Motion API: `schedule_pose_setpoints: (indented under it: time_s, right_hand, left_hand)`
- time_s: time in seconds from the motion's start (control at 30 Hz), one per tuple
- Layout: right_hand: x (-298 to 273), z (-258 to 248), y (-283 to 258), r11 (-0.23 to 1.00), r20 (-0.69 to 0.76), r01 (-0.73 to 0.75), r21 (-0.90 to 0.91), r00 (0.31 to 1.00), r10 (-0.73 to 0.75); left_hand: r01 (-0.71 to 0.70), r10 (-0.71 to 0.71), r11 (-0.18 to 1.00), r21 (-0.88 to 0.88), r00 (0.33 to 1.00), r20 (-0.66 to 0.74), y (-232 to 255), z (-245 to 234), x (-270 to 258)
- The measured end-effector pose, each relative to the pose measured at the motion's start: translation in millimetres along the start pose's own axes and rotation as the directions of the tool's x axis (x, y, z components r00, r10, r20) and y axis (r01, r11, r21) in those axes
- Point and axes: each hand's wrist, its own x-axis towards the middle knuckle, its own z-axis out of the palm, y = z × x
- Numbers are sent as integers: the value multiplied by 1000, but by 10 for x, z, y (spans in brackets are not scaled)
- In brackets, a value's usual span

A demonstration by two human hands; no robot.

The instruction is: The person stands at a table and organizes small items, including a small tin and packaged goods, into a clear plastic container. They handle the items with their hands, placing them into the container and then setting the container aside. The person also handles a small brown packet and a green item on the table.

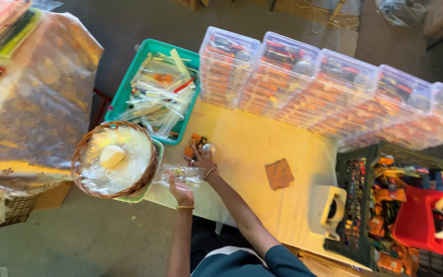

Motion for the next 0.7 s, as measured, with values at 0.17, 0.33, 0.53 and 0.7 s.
schedule_pose_setpoints:
  time_s: [0.17,0.33,0.53,0.7]
  right_hand:
    - [-37,188,88,994,-34,73,-76,997,-75]
    - [-174,-56,280,989,31,64,-135,998,-60]
    - [-644,-116,375,991,-30,-29,-133,999,25]
    - [-1171,-363,296,982,-150,-53,-179,988,26]
  left_hand:
    - [92,-88,992,89,995,-39,147,153,-196]
    - [148,-129,974,174,985,-112,148,-24,-167]
    - [260,-223,951,169,952,-209,-44,-334,118]
    - [276,-262,961,34,940,-217,-237,-367,275]
